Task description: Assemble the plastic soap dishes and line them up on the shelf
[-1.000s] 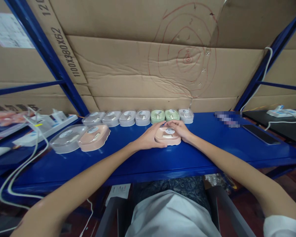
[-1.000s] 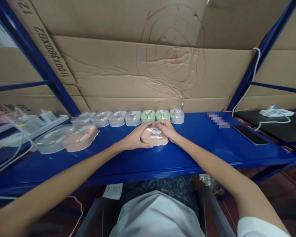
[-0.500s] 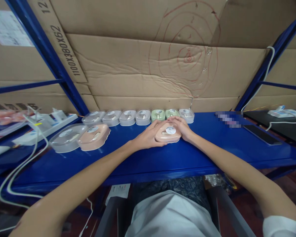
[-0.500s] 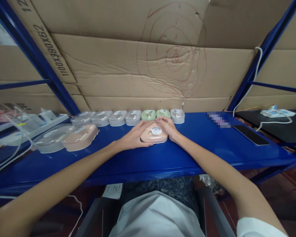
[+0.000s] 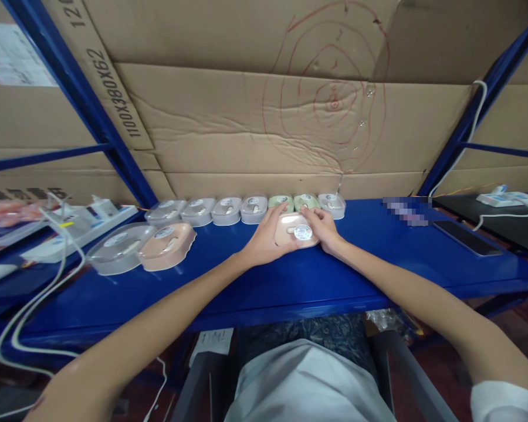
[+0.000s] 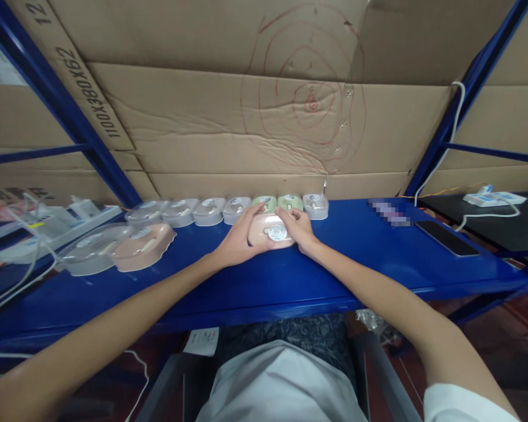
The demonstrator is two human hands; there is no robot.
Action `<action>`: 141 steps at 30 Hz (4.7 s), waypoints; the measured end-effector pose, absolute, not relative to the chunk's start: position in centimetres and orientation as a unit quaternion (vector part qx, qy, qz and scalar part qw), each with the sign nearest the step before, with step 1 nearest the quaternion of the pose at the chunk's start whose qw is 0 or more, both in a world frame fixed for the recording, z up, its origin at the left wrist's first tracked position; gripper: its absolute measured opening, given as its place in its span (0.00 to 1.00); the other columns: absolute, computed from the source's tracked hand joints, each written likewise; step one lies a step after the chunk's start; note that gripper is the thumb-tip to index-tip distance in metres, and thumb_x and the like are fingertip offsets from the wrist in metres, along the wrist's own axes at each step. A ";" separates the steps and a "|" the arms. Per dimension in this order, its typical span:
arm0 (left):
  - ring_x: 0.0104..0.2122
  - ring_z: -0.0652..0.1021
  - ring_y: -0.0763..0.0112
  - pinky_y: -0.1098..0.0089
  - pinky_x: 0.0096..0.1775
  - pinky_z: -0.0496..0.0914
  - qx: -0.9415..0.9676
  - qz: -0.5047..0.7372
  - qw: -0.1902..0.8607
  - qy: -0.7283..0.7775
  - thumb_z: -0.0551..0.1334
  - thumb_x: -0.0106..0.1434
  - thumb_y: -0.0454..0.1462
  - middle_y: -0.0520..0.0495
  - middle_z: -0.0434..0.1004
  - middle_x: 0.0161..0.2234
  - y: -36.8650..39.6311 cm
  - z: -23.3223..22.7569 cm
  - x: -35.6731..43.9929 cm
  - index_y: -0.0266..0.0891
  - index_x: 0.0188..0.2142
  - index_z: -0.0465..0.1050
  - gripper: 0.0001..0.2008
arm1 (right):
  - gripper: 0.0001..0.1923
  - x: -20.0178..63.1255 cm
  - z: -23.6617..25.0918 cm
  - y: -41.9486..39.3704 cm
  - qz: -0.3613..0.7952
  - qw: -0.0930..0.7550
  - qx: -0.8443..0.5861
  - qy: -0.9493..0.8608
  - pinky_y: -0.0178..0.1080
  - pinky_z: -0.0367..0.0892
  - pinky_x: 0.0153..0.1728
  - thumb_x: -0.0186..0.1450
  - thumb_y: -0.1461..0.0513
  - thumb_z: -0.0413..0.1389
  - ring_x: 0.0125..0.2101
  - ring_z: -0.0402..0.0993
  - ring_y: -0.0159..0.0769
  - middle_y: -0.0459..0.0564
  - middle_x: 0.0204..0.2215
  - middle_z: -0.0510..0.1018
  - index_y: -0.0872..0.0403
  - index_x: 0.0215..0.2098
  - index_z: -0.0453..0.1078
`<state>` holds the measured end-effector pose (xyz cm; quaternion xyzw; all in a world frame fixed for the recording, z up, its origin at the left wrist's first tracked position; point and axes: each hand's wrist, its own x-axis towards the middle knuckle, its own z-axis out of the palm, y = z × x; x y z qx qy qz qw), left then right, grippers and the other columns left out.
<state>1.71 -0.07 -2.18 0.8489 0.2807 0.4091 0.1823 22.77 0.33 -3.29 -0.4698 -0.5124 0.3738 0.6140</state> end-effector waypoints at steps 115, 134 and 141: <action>0.40 0.82 0.59 0.65 0.42 0.72 0.581 0.489 0.568 0.317 0.75 0.61 0.55 0.40 0.86 0.40 1.7 -3.5 2.3 0.34 0.43 0.84 0.26 | 0.28 23.0 -3.1 0.0 0.470 0.521 -0.431 -0.567 0.42 0.71 0.40 0.52 0.41 0.75 0.36 0.77 0.40 0.48 0.33 0.81 0.50 0.36 0.74; 0.43 0.83 0.56 0.62 0.45 0.73 0.584 0.475 0.581 0.309 0.74 0.62 0.57 0.40 0.87 0.40 1.6 -3.3 2.3 0.34 0.47 0.84 0.28 | 0.27 23.1 -3.3 0.2 0.472 0.521 -0.426 -0.570 0.42 0.72 0.40 0.54 0.42 0.75 0.36 0.78 0.40 0.48 0.34 0.81 0.50 0.36 0.74; 0.43 0.83 0.55 0.62 0.44 0.74 0.591 0.481 0.571 0.304 0.75 0.61 0.57 0.40 0.86 0.37 1.9 -3.6 2.1 0.35 0.45 0.84 0.28 | 0.27 23.2 -3.2 0.2 0.469 0.516 -0.424 -0.579 0.42 0.72 0.40 0.54 0.41 0.75 0.36 0.78 0.39 0.48 0.34 0.82 0.51 0.36 0.74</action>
